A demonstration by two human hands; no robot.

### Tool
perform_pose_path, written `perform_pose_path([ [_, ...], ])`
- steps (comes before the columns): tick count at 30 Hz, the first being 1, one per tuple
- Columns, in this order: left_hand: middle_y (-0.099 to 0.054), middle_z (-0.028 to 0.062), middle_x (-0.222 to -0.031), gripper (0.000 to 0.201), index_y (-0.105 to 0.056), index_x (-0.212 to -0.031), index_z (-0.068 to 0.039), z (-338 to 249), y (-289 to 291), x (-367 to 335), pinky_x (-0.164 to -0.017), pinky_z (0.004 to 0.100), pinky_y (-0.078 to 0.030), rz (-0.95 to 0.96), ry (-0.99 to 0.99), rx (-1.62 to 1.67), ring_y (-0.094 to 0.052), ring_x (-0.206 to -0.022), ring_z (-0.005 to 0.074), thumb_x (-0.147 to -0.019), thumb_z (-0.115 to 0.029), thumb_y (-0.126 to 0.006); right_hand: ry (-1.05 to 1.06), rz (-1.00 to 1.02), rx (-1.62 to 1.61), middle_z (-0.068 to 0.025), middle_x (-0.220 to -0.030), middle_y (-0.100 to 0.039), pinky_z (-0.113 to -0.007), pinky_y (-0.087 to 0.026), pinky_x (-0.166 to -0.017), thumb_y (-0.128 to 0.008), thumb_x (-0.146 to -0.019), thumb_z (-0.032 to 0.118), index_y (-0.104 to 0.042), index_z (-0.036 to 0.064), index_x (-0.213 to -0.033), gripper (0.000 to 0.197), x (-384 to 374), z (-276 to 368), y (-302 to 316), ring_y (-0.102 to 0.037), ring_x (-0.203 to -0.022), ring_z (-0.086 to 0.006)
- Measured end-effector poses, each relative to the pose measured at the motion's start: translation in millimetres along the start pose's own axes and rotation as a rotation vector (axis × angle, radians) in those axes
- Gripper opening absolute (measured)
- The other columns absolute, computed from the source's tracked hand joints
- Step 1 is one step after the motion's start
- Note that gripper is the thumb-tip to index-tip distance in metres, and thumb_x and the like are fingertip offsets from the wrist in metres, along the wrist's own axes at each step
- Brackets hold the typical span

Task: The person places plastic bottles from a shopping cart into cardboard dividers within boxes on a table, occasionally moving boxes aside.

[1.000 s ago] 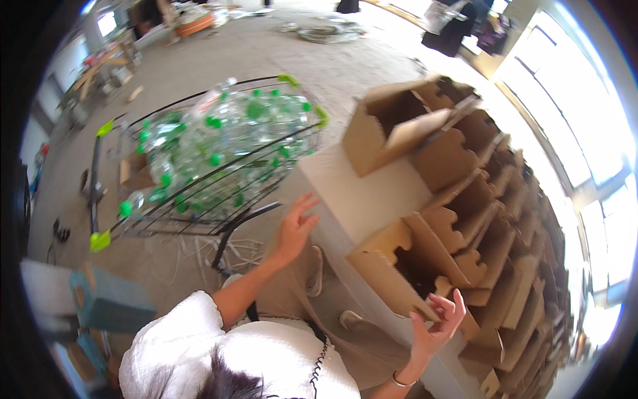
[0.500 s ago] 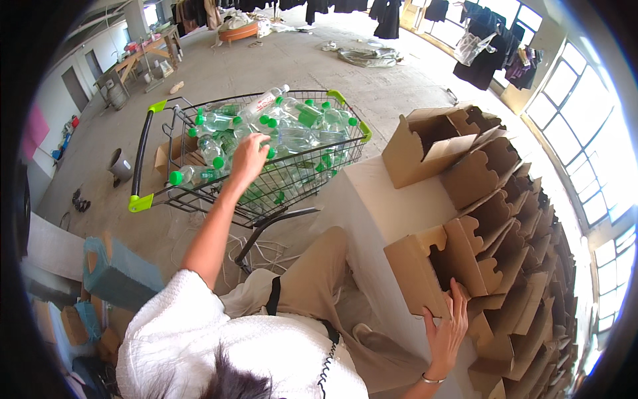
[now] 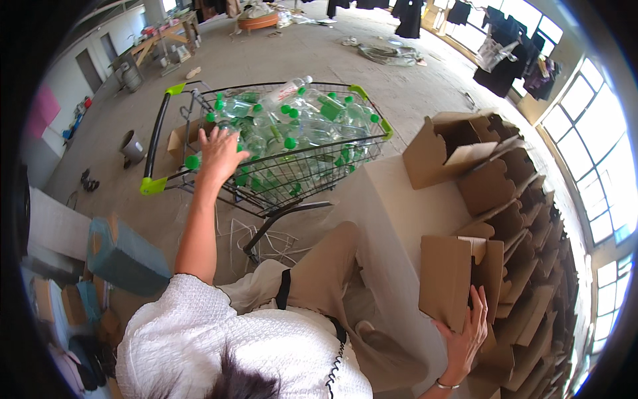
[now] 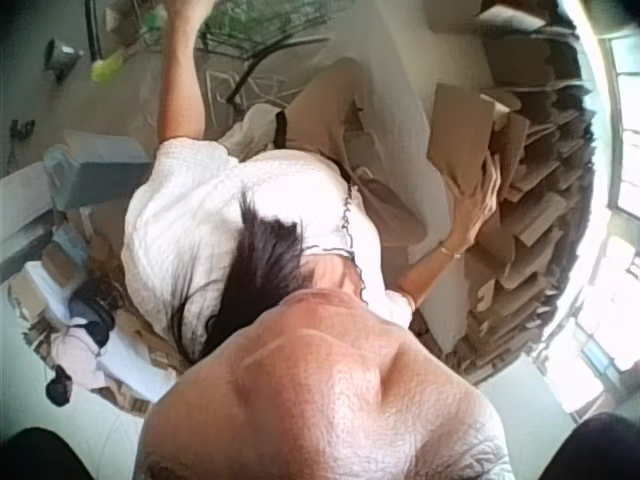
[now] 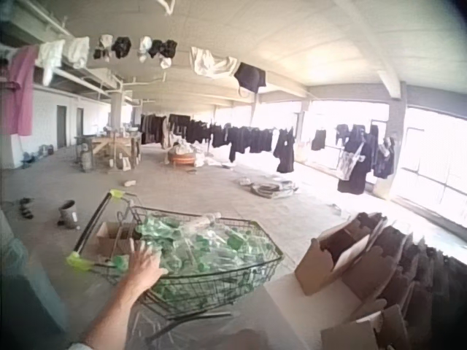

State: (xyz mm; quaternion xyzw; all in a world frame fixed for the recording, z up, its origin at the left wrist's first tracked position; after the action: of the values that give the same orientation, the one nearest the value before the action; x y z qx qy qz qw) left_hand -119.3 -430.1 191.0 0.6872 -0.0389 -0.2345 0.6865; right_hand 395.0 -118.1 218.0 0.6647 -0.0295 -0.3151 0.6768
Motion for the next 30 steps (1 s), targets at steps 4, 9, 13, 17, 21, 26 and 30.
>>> perform_pose_path([
  [4, -0.068, 0.0163, -0.124, 0.055, -0.068, -0.12, -0.004, 61.4, 11.6, 29.5, -0.113, 0.0531, -0.036, 0.049, 0.116, 0.071, -0.058, -0.124, 0.0341, -0.076, -0.032, -0.088, -0.219, 0.183, -0.208, -0.0158, -0.146, -0.054, -0.047, -0.049, -0.103, -0.094, -0.055, 0.012, -0.057, 0.0044, -0.134, 0.088, -5.4, -1.5, -3.0, -0.052, -0.135, -0.0381],
  [9, -0.07, 0.0176, -0.118, 0.064, -0.065, -0.127, -0.002, 100.0, -5.5, 35.1, -0.097, 0.0449, -0.05, -0.137, 0.183, 0.281, -0.064, -0.113, 0.0347, -0.07, -0.02, -0.088, -0.061, 0.222, -0.108, -0.0146, -0.143, -0.055, -0.045, -0.05, -0.101, -0.089, -0.053, -0.004, -0.065, 0.0042, -0.127, 0.079, -6.6, 4.6, -4.7, -0.059, -0.123, -0.0377],
  [13, -0.073, 0.0181, -0.1, 0.053, -0.069, -0.116, -0.002, 100.2, 3.8, 33.7, -0.085, 0.043, -0.054, -0.324, 0.188, 0.478, -0.071, -0.095, 0.0342, -0.069, -0.016, -0.089, -0.058, 0.194, -0.126, -0.0155, -0.135, -0.059, -0.046, -0.05, -0.097, -0.088, -0.054, -0.003, -0.067, 0.0017, -0.12, 0.07, -5.9, 7.9, -2.5, -0.059, -0.119, -0.0395],
  [17, -0.076, 0.0158, -0.094, 0.046, -0.071, -0.12, -0.007, 49.0, 13.5, 6.4, -0.067, 0.035, -0.057, -0.362, 0.081, 0.632, -0.071, -0.075, 0.022, -0.077, -0.01, -0.087, 0.016, 0.185, -0.059, -0.0168, -0.126, -0.062, -0.049, -0.049, -0.093, -0.088, -0.056, 0.0, -0.066, -0.0009, -0.113, 0.06, -0.8, -3.7, -13.0, -0.059, -0.111, -0.0417],
  [21, -0.071, 0.0124, -0.097, 0.049, -0.067, -0.126, -0.007, -21.4, -48.7, -35.6, -0.071, 0.036, -0.057, -0.194, -0.215, 0.543, -0.065, -0.077, 0.0238, -0.079, -0.009, -0.085, -0.019, 0.217, -0.022, -0.0153, -0.124, -0.062, -0.048, -0.047, -0.092, -0.089, -0.058, 0.005, -0.068, 0.0002, -0.109, 0.055, 0.3, -2.7, -14.4, -0.059, -0.109, -0.0384],
  [26, -0.071, 0.0196, -0.113, 0.057, -0.066, -0.13, -0.007, -20.7, -82.6, -31.8, -0.092, 0.0423, -0.057, -0.14, -0.052, 0.518, -0.068, -0.112, 0.0332, -0.081, -0.029, -0.087, -0.027, 0.237, 0.022, -0.0149, -0.12, -0.062, -0.048, -0.047, -0.094, -0.088, -0.061, 0.007, -0.067, 0.0006, -0.11, 0.054, -0.4, 7.4, -10.4, -0.059, -0.108, -0.038],
  [30, -0.073, 0.0221, -0.116, 0.058, -0.072, -0.119, 0.0, -8.0, -97.3, -61.1, -0.094, 0.0418, -0.055, 0.351, -0.114, 0.439, -0.071, -0.107, 0.033, -0.079, -0.041, -0.085, -0.063, 0.166, 0.064, -0.0145, -0.121, -0.061, -0.048, -0.046, -0.099, -0.087, -0.064, 0.008, -0.068, 0.0021, -0.112, 0.052, 15.7, -4.2, -9.9, -0.058, -0.108, -0.0369],
])
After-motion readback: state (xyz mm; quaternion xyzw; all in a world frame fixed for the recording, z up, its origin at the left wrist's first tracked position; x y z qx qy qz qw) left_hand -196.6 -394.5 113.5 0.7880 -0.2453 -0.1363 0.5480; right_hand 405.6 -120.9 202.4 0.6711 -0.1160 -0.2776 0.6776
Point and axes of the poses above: each hand's wrist, its own x-axis away from the middle knuckle, its own y-axis out of the back of the hand, z = x × y, the point moved 7 cm from there along -x, towards the middle knuckle
